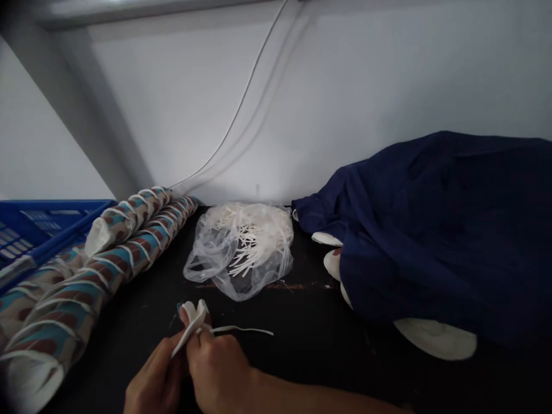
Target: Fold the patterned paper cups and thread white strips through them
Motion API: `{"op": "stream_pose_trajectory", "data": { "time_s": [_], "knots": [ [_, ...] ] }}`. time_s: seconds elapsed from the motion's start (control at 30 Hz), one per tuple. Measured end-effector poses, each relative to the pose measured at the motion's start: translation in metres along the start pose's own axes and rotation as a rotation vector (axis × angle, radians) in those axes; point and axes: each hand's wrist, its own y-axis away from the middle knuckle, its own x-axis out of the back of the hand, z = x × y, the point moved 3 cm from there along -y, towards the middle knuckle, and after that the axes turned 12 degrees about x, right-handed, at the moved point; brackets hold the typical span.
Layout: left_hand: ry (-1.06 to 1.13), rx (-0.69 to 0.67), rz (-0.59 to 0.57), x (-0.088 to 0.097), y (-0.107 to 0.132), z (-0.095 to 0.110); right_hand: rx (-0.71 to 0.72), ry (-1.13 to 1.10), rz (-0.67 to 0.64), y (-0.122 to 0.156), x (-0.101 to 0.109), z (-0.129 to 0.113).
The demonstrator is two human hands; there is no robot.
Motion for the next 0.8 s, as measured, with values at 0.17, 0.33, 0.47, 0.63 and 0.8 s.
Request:
{"op": "stream_pose_trajectory", "data": {
  "time_s": [0.17, 0.33, 0.47, 0.63, 0.8],
  "knots": [
    [-0.05, -0.031, -0.002, 0.001, 0.005, 0.001, -0.094, -0.307, -0.141, -0.006, 0.011, 0.009],
    [-0.063, -0.069, -0.042, 0.007, 0.002, 0.002, -0.01, -0.045, -0.06, -0.009, 0.006, -0.004],
    [-0.046, -0.001, -0.055, 0.016, -0.003, 0.0, 0.061, -0.11, 0.019, -0.006, 0.006, -0.009],
    [-0.041, 0.097, -0.084, 0.026, -0.011, -0.001, 0.168, -0.066, 0.065, 0.01, 0.023, -0.002],
    [-0.01, -0.064, -0.103, 0.021, -0.012, 0.016, 0.097, 0.264, -0.059, 0.01, 0.014, -0.002]
  ]
}}
